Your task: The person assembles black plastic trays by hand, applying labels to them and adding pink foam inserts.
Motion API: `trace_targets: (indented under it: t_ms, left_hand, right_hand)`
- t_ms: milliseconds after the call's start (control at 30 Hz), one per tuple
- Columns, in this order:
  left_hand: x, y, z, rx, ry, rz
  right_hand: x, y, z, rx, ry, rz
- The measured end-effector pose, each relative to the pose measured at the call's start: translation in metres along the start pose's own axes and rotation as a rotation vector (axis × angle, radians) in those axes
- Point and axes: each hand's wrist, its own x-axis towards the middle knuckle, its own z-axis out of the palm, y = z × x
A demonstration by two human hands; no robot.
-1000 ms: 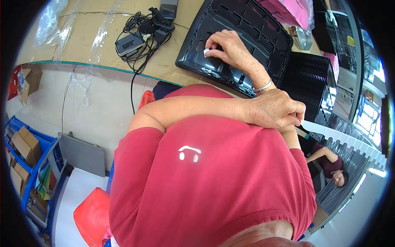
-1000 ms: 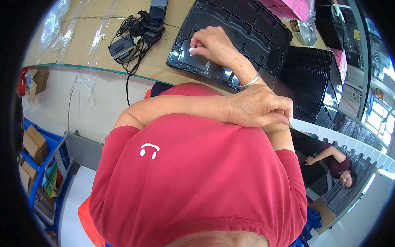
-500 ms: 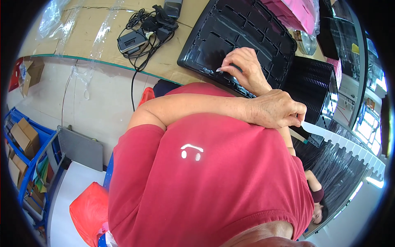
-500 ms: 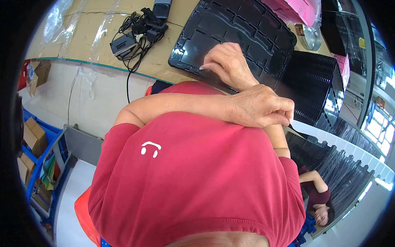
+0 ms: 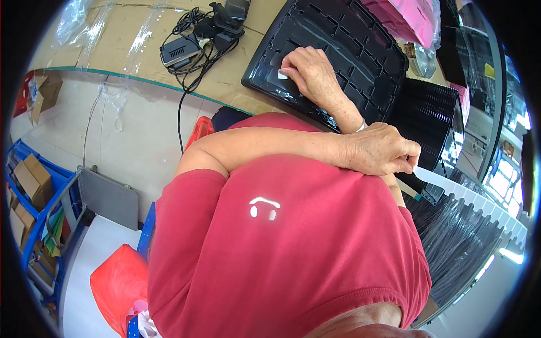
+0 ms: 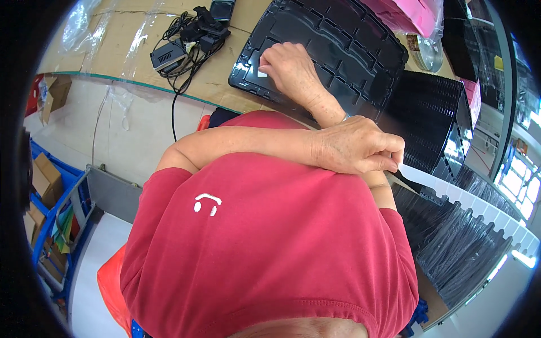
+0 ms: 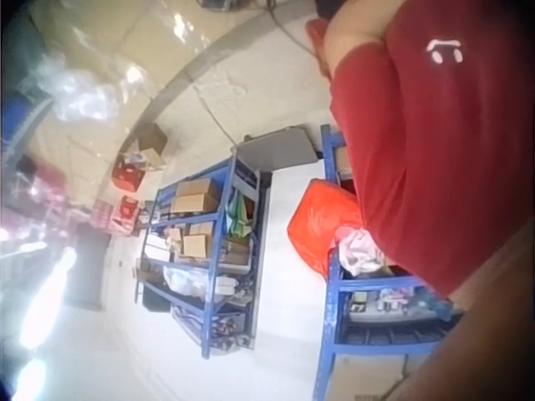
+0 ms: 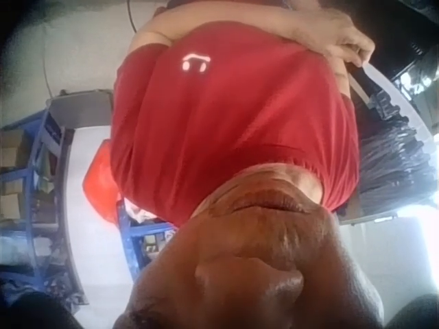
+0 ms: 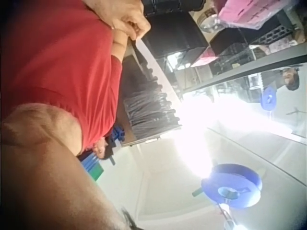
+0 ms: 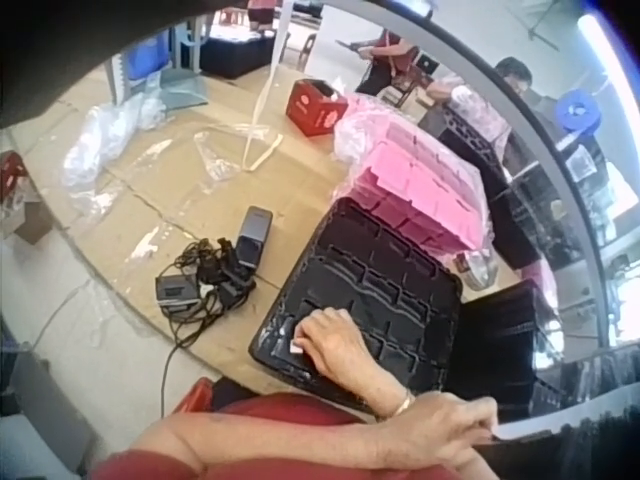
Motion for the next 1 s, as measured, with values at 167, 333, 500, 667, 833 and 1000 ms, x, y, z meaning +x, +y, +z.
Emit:
trace_targets:
  t_ms: [167, 333, 500, 667, 833, 1000]
  left_hand:
    - [0.001, 0.0, 0.0, -0.005, -0.003, -0.012]
    - [0.001, 0.0, -0.001, -0.006, -0.022, -0.031]
    - [0.0, 0.003, -0.001, 0.008, -0.04, -0.022]
    - [0.0, 0.004, -0.001, -0.007, -0.051, -0.008]
    - [-0.001, 0.003, -0.002, -0.007, -0.055, -0.017]
    - [0.0, 0.007, 0.004, -0.043, -0.083, -0.076]
  right_hand:
    - [-0.002, 0.001, 0.003, 0.026, 0.06, 0.04]
    - [0.001, 0.001, -0.003, 0.161, -0.035, 0.146]
    - [0.009, 0.004, -0.007, 0.15, -0.125, 0.122]
    - [0.008, 0.015, -0.007, 0.176, -0.12, 0.047]
    - [0.009, 0.004, -0.004, 0.101, -0.044, 0.086]
    - [-0.001, 0.003, 0.013, 0.116, 0.137, 0.083]
